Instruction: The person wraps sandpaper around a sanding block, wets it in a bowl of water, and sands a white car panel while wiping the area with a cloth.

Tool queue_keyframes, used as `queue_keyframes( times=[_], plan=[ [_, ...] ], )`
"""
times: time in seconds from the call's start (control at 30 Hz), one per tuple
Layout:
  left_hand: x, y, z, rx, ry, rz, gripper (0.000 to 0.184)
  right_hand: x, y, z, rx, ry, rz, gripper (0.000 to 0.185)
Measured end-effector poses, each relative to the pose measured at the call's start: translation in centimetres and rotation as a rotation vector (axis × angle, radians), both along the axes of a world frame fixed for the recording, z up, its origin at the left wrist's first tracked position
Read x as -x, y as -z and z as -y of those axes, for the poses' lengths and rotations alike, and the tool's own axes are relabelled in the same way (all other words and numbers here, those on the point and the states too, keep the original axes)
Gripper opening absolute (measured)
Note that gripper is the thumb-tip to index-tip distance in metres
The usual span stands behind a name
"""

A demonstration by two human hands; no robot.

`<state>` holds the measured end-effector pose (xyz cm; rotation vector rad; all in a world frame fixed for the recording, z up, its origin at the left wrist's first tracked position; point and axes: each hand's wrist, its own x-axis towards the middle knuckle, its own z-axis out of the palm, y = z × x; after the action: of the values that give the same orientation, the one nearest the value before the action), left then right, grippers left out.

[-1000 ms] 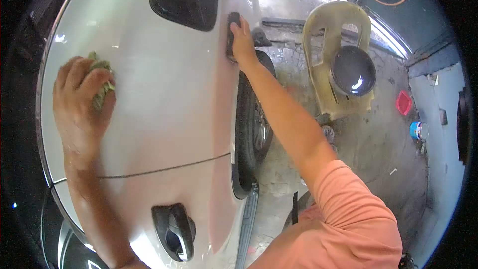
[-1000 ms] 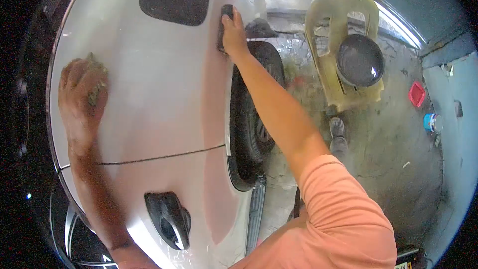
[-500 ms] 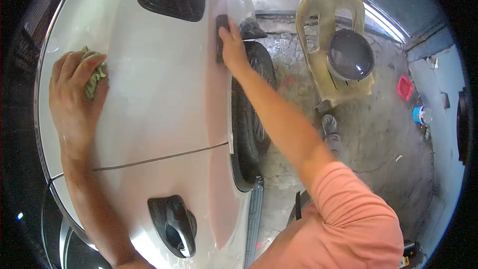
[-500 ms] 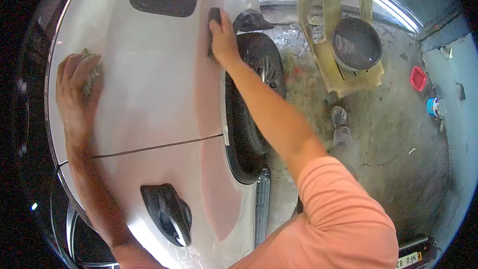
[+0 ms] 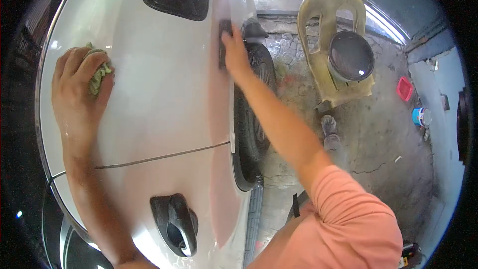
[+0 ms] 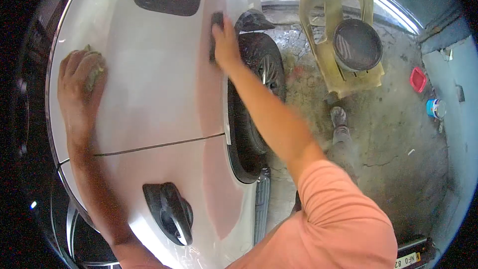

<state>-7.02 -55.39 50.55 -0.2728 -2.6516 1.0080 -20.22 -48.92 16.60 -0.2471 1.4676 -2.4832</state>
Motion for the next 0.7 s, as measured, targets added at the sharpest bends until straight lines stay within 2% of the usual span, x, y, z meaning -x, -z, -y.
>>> queue_keyframes(
  times=[0.1,0.13,0.17,0.23,0.4,0.5,0.57,0.6,0.63,0.7],
  plan=[
    [0.0,-0.1,0.3,-0.005,0.003,0.005,0.030,-11.6,1.2,-2.2,-0.025,-0.061,0.017,0.062],
    [0.0,0.0,0.4,-0.002,0.003,0.005,0.030,-15.4,0.3,-4.3,-0.112,-0.089,-0.013,0.062],
    [-0.1,-0.1,0.5,0.004,0.002,0.005,0.030,-17.3,0.7,-4.5,-0.083,-0.037,-0.084,0.062],
    [0.0,-0.1,0.6,-0.002,0.010,0.000,0.030,-13.8,0.4,-3.4,-0.032,-0.040,-0.018,0.061],
    [0.0,0.0,0.7,-0.003,0.015,0.008,0.031,1.6,-1.9,-0.7,-0.017,-0.008,0.024,0.060],
    [0.0,0.1,0.5,-0.004,0.004,-0.024,0.031,-3.4,-0.8,-1.4,-0.031,-0.016,-0.007,0.061],
    [0.1,-0.1,0.3,0.002,-0.007,-0.014,0.032,-11.9,0.7,-3.0,-0.008,-0.084,0.012,0.061],
    [0.1,-0.2,0.3,0.006,-0.015,-0.005,0.033,-15.9,1.1,-4.7,-0.156,-0.075,-0.134,0.061],
    [0.2,-0.2,0.4,0.013,-0.012,-0.009,0.033,-17.9,2.3,-4.5,-0.022,-0.031,-0.145,0.061],
    [0.1,0.0,0.5,0.024,-0.012,-0.018,0.034,-13.4,1.7,-3.2,0.028,-0.038,0.006,0.061]
  ],
)
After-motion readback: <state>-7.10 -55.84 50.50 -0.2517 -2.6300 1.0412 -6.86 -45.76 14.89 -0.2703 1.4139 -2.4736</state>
